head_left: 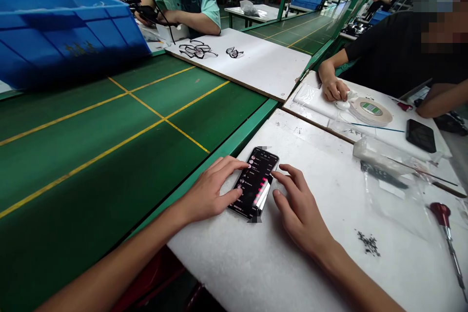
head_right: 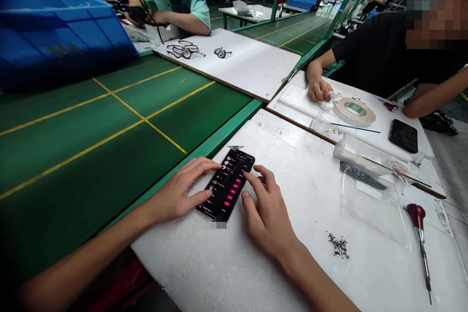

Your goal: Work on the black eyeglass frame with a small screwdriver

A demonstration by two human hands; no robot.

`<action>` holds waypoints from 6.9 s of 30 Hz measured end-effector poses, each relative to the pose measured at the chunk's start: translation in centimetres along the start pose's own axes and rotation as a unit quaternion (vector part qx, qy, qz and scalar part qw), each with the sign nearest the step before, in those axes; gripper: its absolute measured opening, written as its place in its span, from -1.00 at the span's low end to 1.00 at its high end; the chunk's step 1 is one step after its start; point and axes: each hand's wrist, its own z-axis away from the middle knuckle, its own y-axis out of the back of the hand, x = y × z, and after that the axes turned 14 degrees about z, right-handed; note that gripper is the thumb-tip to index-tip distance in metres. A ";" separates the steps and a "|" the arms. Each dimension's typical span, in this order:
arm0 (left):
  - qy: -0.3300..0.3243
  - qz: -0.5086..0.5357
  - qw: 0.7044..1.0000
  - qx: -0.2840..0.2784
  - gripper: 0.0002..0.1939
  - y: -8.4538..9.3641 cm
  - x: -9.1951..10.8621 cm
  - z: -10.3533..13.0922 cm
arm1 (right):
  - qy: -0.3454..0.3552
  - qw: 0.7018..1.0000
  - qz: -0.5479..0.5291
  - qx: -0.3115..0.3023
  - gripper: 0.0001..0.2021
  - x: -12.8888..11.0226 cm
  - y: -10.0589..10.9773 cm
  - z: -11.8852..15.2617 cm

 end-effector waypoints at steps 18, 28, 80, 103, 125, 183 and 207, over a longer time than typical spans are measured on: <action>-0.003 -0.003 1.000 0.000 -0.53 -0.1 -0.2 0.1 | 0.027 1.000 0.002 -0.007 -0.71 -0.2 0.3 0.0; -0.004 -0.003 1.000 0.004 -0.52 -0.2 -0.4 0.1 | 0.007 1.000 0.000 -0.009 -0.72 0.0 0.0 0.1; 0.014 0.021 1.000 0.012 -0.61 -0.3 -0.6 0.1 | 0.036 0.999 0.013 -0.006 -0.60 0.5 -0.2 0.3; 0.007 0.006 1.000 0.017 -0.61 -0.3 -0.4 -0.1 | 0.087 0.995 0.027 -0.032 -0.57 0.5 0.3 0.4; 0.007 0.000 1.000 0.020 -0.63 -0.3 -0.7 0.0 | 0.067 0.997 0.017 -0.013 -0.57 0.6 0.0 0.3; 0.004 0.035 0.999 -0.012 -0.58 0.3 -0.1 0.0 | 0.128 0.990 0.017 -0.057 -0.53 0.7 0.6 0.5; -0.017 -0.002 1.000 -0.026 -0.39 0.2 -0.2 0.1 | 0.103 0.994 0.005 -0.045 -0.58 0.8 0.5 0.6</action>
